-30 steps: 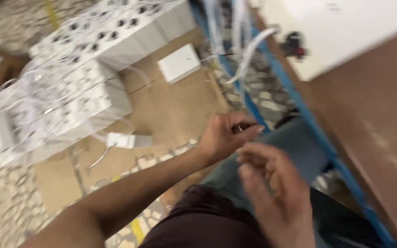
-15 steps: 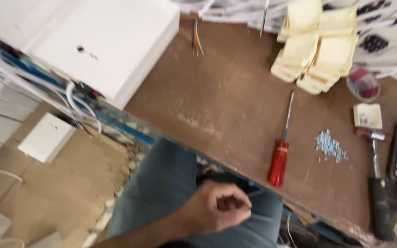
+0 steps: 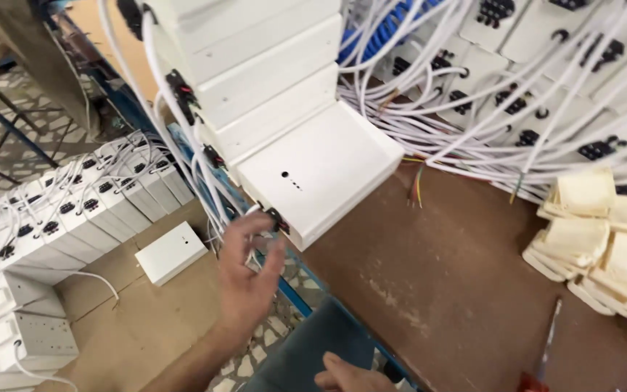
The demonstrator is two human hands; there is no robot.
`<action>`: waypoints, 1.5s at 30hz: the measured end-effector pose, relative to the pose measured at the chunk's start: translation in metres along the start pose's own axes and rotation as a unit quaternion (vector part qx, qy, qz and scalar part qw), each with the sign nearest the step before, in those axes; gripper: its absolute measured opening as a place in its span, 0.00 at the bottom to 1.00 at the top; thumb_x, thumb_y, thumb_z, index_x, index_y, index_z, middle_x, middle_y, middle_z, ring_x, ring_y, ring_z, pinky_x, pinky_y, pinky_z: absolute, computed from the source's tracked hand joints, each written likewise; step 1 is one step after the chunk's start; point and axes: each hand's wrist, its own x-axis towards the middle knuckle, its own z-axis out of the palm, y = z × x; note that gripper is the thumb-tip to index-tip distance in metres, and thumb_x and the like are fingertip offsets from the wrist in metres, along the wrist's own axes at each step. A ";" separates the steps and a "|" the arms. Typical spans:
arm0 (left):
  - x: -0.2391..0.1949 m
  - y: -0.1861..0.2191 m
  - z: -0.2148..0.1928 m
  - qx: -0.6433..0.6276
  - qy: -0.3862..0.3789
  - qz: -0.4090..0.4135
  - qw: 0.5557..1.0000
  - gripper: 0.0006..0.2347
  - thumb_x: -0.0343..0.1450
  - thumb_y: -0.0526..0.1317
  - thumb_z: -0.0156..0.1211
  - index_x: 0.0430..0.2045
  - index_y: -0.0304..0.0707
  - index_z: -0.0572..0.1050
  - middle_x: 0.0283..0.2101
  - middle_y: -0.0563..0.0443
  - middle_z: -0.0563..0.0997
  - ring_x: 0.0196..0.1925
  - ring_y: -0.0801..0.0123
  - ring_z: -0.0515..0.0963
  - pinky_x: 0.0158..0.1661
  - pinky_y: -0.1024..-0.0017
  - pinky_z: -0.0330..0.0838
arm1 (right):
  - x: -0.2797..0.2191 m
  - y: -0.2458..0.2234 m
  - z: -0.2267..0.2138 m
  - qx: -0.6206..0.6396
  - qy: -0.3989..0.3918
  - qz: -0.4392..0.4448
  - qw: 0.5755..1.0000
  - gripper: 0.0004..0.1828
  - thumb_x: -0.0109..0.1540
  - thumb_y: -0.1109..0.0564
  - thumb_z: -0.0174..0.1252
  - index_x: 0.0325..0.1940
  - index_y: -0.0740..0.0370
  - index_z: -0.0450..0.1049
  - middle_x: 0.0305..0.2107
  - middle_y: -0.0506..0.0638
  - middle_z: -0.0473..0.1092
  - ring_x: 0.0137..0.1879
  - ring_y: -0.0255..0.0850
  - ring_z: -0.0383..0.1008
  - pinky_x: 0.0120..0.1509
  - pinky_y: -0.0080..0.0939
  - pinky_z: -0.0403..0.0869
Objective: The person picks up a white electrical box with a cable, places it on the table, and uses a screwdriver to fasten a plastic cover onto the cable entry point. They repeat this process with a second unit, securing the cover with multiple screws.
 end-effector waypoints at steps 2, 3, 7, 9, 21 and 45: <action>0.016 -0.027 -0.014 0.046 0.014 0.014 0.999 0.17 0.72 0.42 0.64 0.50 0.33 0.70 0.49 0.44 0.77 0.49 0.69 0.78 0.45 0.70 0.76 | 0.022 0.018 -0.015 -0.249 -0.021 -0.271 0.930 0.32 0.70 0.43 0.55 0.70 0.67 0.66 0.56 0.60 0.75 0.58 0.43 0.79 0.65 0.45 0.75; 0.020 -0.041 -0.024 0.094 0.022 0.024 0.995 0.21 0.71 0.43 0.64 0.54 0.31 0.66 0.51 0.42 0.74 0.51 0.67 0.77 0.44 0.68 0.76 | 0.034 0.032 -0.020 -0.456 -0.047 -0.502 0.734 0.33 0.71 0.48 0.55 0.75 0.65 0.57 0.57 0.59 0.73 0.59 0.43 0.79 0.66 0.45 0.77; 0.035 -0.102 -0.040 0.155 -0.036 -0.021 0.987 0.23 0.71 0.46 0.65 0.55 0.29 0.68 0.46 0.45 0.76 0.47 0.67 0.78 0.42 0.66 0.76 | -0.073 -0.012 0.071 -0.454 0.001 -0.506 0.733 0.34 0.68 0.47 0.59 0.74 0.65 0.58 0.54 0.60 0.73 0.58 0.43 0.78 0.64 0.46 0.77; 0.049 -0.091 -0.047 0.212 -0.110 -0.113 0.964 0.20 0.73 0.49 0.64 0.49 0.30 0.74 0.36 0.49 0.79 0.39 0.68 0.78 0.41 0.65 0.75 | -0.117 -0.022 0.126 -0.304 0.234 -0.444 0.810 0.35 0.61 0.41 0.68 0.67 0.53 0.68 0.46 0.52 0.77 0.52 0.40 0.81 0.59 0.43 0.79; 0.024 -0.048 -0.054 0.041 -0.265 -0.196 0.943 0.14 0.78 0.46 0.54 0.33 0.37 0.83 0.15 0.59 0.66 0.17 0.79 0.64 0.19 0.74 0.58 | -0.144 -0.143 0.116 0.275 0.108 -0.412 0.862 0.43 0.59 0.29 0.50 0.72 0.52 0.57 0.60 0.50 0.67 0.63 0.51 0.71 0.58 0.59 0.74; -0.113 0.027 0.115 -0.150 -0.538 -0.143 0.817 0.07 0.76 0.37 0.55 0.41 0.33 0.79 0.25 0.49 0.81 0.25 0.68 0.80 0.30 0.69 0.73 | -0.245 -0.041 0.075 -0.155 0.700 -0.521 0.463 0.38 0.52 0.54 0.72 0.64 0.68 0.68 0.54 0.61 0.73 0.59 0.50 0.77 0.62 0.47 0.75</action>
